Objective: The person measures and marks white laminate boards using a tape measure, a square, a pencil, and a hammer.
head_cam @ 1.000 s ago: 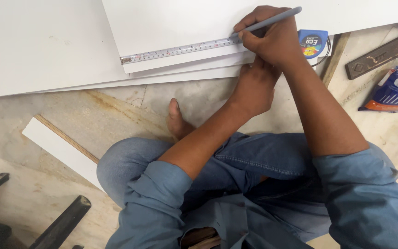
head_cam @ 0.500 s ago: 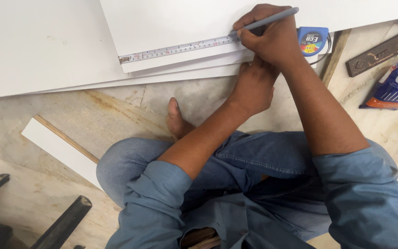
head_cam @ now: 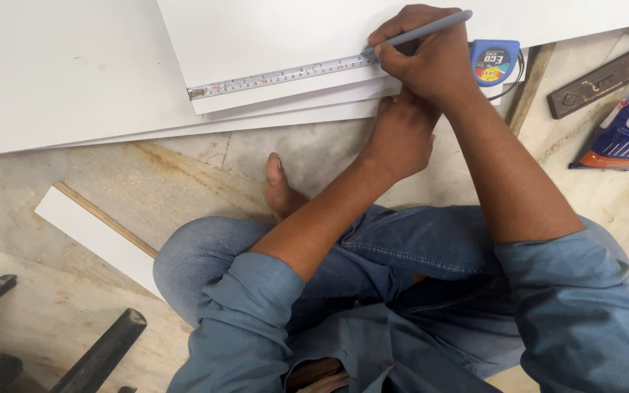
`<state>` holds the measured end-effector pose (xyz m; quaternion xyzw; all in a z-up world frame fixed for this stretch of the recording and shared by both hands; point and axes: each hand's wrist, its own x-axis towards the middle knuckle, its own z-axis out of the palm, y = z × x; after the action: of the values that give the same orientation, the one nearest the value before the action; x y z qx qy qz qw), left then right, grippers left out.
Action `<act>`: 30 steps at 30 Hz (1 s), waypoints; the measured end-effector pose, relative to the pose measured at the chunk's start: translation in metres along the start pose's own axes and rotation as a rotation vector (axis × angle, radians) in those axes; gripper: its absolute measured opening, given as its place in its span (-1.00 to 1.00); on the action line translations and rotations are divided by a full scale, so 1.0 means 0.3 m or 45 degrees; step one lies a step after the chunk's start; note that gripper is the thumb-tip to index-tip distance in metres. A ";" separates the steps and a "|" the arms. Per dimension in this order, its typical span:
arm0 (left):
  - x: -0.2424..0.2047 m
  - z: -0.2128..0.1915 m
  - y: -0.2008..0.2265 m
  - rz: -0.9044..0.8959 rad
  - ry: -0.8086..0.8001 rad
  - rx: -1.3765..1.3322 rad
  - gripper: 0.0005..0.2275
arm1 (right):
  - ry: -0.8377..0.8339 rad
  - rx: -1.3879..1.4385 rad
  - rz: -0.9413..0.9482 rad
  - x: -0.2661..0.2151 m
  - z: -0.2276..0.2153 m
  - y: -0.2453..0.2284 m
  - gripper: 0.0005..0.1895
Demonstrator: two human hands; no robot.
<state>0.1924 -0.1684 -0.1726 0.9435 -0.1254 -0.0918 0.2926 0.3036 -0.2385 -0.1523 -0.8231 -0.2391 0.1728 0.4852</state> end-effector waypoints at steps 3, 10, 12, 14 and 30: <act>0.002 0.000 -0.001 0.004 -0.027 0.015 -0.46 | 0.013 0.030 0.005 0.000 0.003 0.000 -0.87; 0.001 0.005 -0.002 -0.006 -0.018 -0.004 -0.47 | 0.024 0.010 -0.041 0.000 0.002 -0.009 -0.87; 0.000 0.005 -0.001 -0.019 -0.056 -0.001 -0.46 | 0.017 -0.009 0.004 0.000 0.003 -0.012 -0.91; 0.003 0.002 -0.001 -0.019 -0.060 -0.004 -0.44 | 0.025 0.038 0.061 0.003 0.002 -0.013 -0.93; 0.007 -0.007 -0.004 -0.001 0.038 -0.012 -0.24 | 0.055 0.167 0.089 -0.012 -0.037 0.048 -0.86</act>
<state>0.1951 -0.1668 -0.1717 0.9434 -0.1204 -0.0785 0.2989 0.3097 -0.2546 -0.1596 -0.8010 -0.1877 0.1871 0.5368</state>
